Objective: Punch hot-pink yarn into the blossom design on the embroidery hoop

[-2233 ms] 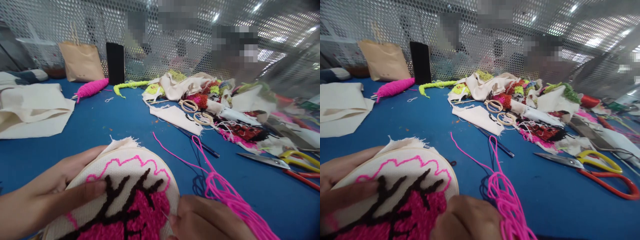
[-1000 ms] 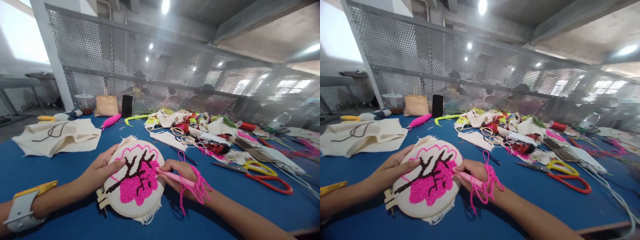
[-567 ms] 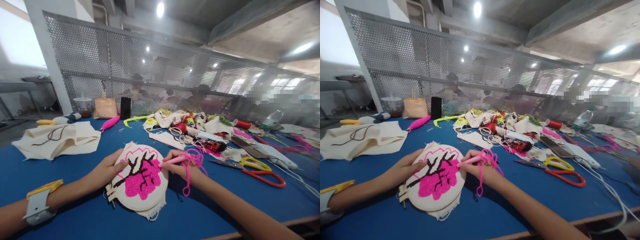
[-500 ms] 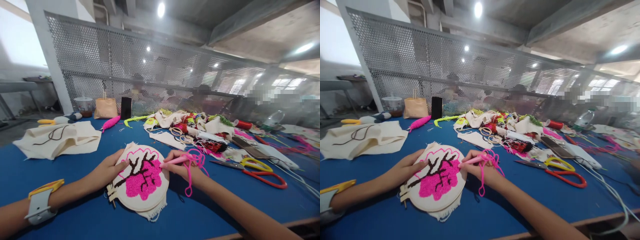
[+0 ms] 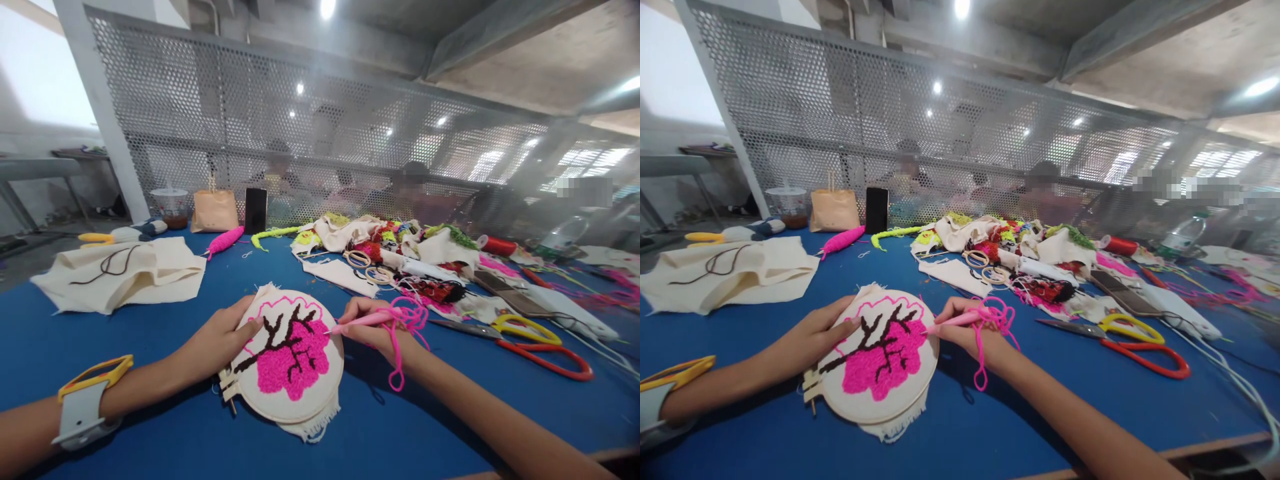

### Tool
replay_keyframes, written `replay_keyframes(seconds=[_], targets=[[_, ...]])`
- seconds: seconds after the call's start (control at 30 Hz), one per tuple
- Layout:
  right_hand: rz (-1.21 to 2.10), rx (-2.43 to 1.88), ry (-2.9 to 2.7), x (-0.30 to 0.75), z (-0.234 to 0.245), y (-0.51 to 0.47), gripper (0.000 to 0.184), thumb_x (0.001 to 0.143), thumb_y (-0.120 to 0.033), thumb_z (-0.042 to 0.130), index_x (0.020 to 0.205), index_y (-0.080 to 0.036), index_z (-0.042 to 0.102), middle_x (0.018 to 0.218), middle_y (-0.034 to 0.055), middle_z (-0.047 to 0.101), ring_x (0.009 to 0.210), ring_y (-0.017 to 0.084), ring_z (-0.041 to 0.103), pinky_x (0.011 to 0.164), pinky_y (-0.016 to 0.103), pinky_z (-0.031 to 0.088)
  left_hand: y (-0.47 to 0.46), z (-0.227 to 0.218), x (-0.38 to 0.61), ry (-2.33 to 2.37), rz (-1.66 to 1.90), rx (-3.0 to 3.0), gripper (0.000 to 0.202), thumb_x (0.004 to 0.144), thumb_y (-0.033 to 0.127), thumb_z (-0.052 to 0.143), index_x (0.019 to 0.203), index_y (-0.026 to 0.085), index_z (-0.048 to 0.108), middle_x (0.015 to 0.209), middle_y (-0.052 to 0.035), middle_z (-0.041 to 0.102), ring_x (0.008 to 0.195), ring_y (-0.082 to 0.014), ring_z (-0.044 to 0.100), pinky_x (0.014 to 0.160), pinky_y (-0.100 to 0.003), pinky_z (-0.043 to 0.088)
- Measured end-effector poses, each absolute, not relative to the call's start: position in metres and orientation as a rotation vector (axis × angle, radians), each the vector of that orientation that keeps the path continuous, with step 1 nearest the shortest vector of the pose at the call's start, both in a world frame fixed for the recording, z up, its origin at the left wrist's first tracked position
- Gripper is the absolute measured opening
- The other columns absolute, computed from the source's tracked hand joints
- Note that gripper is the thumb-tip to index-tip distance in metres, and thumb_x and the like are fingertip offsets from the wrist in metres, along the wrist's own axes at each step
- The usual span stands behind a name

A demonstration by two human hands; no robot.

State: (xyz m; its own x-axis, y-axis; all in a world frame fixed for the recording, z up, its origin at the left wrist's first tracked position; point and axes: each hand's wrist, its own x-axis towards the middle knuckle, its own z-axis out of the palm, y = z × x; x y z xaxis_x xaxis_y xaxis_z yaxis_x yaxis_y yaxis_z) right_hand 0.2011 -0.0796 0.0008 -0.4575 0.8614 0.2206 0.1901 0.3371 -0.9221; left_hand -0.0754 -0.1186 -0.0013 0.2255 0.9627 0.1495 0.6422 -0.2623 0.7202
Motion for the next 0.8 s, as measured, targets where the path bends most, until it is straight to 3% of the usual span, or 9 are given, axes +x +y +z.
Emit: replay_keyframes(seconds=[0.23, 0.5, 0.8], targets=[[1.145, -0.919, -1.884, 0.2044, 0.0022, -0.0786, 0.023, 0.082, -0.026, 0.067, 0.067, -0.014, 0.055, 0.066, -0.0048, 0.055, 0.058, 0.009, 0.052, 0.052, 0.021, 0.042, -0.1208, 0.0002, -0.0749, 1.507, 0.774, 2.005, 0.046, 0.088, 0.049, 0.036, 0.118, 0.018, 0.054, 0.111, -0.0056, 0.066, 0.111, -0.0286, 0.056, 0.096, -0.036, 0.041], [1.194, -0.907, -1.851, 0.2058, 0.0012, -0.0769, 0.023, 0.08, -0.024, 0.069, 0.066, -0.014, 0.053, 0.063, -0.0063, 0.053, 0.053, 0.008, 0.049, 0.05, 0.02, 0.04, -0.1226, 0.0017, -0.073, 1.537, 0.718, 1.995, 0.044, 0.088, 0.05, 0.034, 0.113, 0.018, 0.052, 0.092, -0.0046, 0.068, 0.112, -0.0301, 0.055, 0.099, -0.04, 0.038], [1.205, -0.912, -1.78, 0.2108, 0.0029, -0.0746, 0.025, 0.077, -0.024, 0.07, 0.064, -0.015, 0.05, 0.058, -0.008, 0.048, 0.046, 0.005, 0.04, 0.043, 0.017, 0.03, -0.1233, 0.0031, -0.0732, 1.545, 0.686, 2.032, 0.045, 0.09, 0.05, 0.032, 0.116, 0.02, 0.052, 0.104, -0.0051, 0.068, 0.107, -0.0283, 0.058, 0.095, -0.037, 0.041]])
